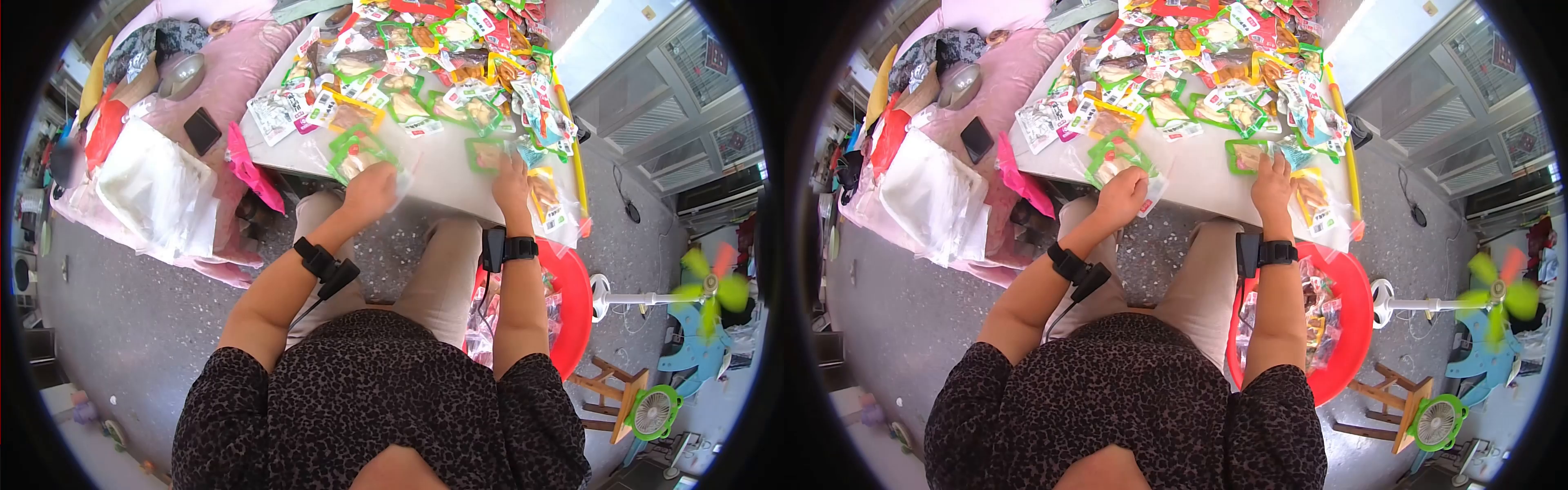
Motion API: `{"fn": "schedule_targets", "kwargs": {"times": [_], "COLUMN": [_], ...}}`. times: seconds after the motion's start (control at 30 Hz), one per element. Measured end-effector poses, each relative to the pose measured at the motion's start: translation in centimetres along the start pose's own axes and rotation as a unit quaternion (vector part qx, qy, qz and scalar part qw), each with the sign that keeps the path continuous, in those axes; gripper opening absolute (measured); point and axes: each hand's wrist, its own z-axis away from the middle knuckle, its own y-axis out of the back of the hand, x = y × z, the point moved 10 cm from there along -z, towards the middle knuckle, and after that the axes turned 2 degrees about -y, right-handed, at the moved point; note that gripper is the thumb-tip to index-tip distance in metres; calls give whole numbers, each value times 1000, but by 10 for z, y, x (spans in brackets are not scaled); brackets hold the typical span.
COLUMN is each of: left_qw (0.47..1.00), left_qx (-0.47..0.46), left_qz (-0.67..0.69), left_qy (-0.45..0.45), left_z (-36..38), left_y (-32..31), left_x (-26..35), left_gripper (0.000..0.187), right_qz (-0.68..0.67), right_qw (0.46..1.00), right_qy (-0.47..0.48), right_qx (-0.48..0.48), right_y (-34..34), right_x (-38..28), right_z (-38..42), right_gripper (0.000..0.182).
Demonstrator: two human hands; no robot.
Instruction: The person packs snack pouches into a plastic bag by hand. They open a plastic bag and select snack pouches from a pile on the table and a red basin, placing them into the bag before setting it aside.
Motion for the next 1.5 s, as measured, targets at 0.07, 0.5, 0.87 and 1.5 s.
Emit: {"fn": "schedule_targets", "kwargs": {"times": [0.07,0.5,0.87,1.5], "left_qw": [1000,1000,999,980], "left_qx": [-14,-7,-22,-12], "left_qz": [4,19,-32,-171], "left_qy": [18,7,-9,-103], "left_z": [-1,-7,-7,-4], "left_y": [-4,4,7,6], "left_x": [-5,7,19,48], "left_gripper": [10,8,8,12], "right_qz": [62,-390,-481,-682], "right_qw": [998,919,807,674], "right_qy": [0,22,-7,-121], "right_qx": [7,-52,-343,-257], "right_y": [-8,70,9,-24], "right_x": [11,-37,-113,-147], "right_z": [-2,-12,26,12], "right_gripper": [28,11,11,15]}}
